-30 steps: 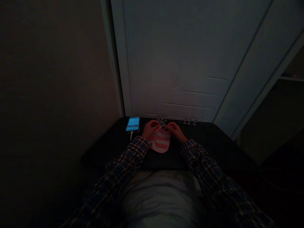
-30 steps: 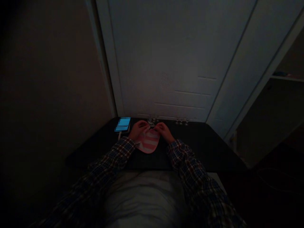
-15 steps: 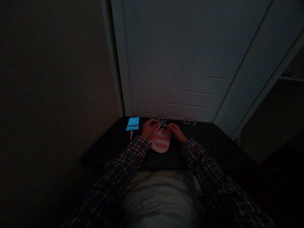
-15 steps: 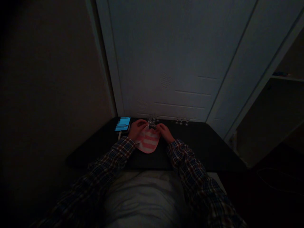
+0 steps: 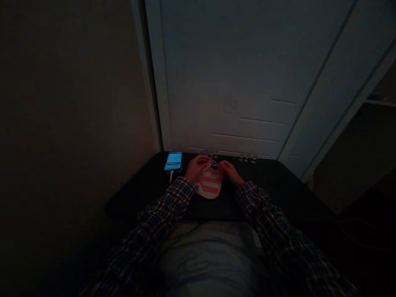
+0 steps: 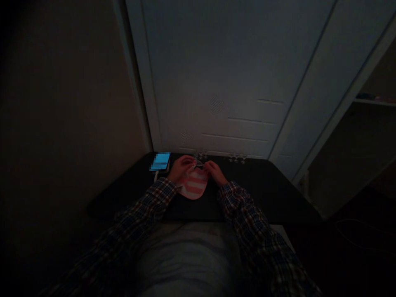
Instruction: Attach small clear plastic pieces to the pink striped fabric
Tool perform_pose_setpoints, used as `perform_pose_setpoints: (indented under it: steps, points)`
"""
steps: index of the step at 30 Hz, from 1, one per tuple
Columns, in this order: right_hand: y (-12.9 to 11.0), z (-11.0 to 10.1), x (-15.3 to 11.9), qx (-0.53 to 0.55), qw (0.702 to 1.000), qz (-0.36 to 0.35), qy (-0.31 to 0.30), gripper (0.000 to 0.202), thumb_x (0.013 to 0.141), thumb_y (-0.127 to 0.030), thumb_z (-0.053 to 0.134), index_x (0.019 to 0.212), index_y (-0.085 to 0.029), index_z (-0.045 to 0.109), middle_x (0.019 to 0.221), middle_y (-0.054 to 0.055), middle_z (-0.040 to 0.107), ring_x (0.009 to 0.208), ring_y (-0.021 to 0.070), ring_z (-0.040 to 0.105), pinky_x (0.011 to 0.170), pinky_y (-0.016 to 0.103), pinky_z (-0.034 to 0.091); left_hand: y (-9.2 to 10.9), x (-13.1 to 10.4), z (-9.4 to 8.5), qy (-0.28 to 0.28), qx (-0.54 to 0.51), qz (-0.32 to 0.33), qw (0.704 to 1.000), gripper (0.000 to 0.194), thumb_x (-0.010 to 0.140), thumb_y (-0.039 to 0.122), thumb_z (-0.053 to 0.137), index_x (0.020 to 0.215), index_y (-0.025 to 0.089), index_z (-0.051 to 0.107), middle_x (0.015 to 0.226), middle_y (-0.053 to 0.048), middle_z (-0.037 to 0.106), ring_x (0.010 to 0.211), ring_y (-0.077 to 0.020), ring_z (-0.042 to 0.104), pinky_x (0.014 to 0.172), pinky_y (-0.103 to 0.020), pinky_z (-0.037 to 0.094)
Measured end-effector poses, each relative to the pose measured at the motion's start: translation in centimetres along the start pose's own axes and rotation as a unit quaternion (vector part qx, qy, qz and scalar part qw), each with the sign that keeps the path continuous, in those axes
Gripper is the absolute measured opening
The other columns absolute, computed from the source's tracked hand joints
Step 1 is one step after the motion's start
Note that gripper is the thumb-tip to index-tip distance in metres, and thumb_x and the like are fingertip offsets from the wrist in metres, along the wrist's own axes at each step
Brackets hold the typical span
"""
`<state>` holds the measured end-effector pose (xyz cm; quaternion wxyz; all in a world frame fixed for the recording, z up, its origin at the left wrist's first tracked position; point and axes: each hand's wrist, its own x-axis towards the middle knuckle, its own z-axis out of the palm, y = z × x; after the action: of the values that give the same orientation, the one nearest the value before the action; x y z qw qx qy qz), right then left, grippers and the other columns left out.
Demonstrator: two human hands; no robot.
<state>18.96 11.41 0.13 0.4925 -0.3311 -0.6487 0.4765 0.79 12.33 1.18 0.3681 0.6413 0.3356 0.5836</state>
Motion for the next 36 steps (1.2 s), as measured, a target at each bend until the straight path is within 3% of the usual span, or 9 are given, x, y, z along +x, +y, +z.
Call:
perform_pose_setpoints:
  steps: [8,17,23,32,36]
  points:
    - [0.00,0.13,0.00,0.009,1.000,0.008,-0.004,0.029,0.076,-0.049,0.053,0.078,-0.019,0.052,0.069,-0.001,0.061,0.048,0.0085,0.049,0.044,0.020,0.037,-0.60,0.21,-0.18,0.037,0.029,-0.004,0.999,0.018,0.063,0.026,0.067,0.079,0.017,0.063,0.083,-0.004,0.064,0.082,-0.0188,0.059,0.079,-0.033,0.045]
    - [0.04,0.29,-0.01,0.014,0.999,0.033,-0.021,0.031,0.077,-0.050,0.051,0.078,-0.019,0.054,0.065,0.000,0.061,0.044,0.0092,0.050,0.041,0.021,0.036,0.07,-0.27,-0.21,0.010,0.046,-0.015,0.999,0.016,0.068,0.031,0.062,0.073,0.017,0.068,0.075,-0.004,0.067,0.077,-0.0202,0.060,0.073,-0.032,0.045]
    - [0.11,0.20,0.05,0.015,0.999,0.034,-0.015,0.028,0.076,-0.047,0.053,0.077,-0.019,0.055,0.066,-0.001,0.062,0.046,0.0089,0.051,0.043,0.021,0.038,0.24,-0.27,0.00,0.004,0.050,-0.003,0.999,0.019,0.063,0.024,0.066,0.081,0.017,0.067,0.082,-0.005,0.068,0.079,-0.0199,0.061,0.077,-0.034,0.046]
    - [-0.08,0.43,-0.11,0.014,1.000,0.021,-0.005,0.032,0.078,-0.051,0.050,0.085,-0.020,0.055,0.068,-0.001,0.062,0.047,0.0092,0.050,0.044,0.021,0.038,0.09,-0.15,-0.42,0.060,0.117,0.027,0.991,0.008,0.062,0.025,0.069,0.067,0.019,0.067,0.074,-0.003,0.060,0.076,-0.0191,0.055,0.074,-0.033,0.043]
    - [0.00,0.36,-0.07,0.011,1.000,0.001,0.006,0.031,0.074,-0.045,0.059,0.095,-0.022,0.053,0.077,0.000,0.064,0.052,0.0094,0.052,0.047,0.021,0.040,-0.01,-0.10,-0.59,0.073,0.138,0.032,0.987,0.010,0.064,0.029,0.068,0.066,0.019,0.067,0.072,-0.003,0.059,0.072,-0.0182,0.054,0.070,-0.032,0.042]
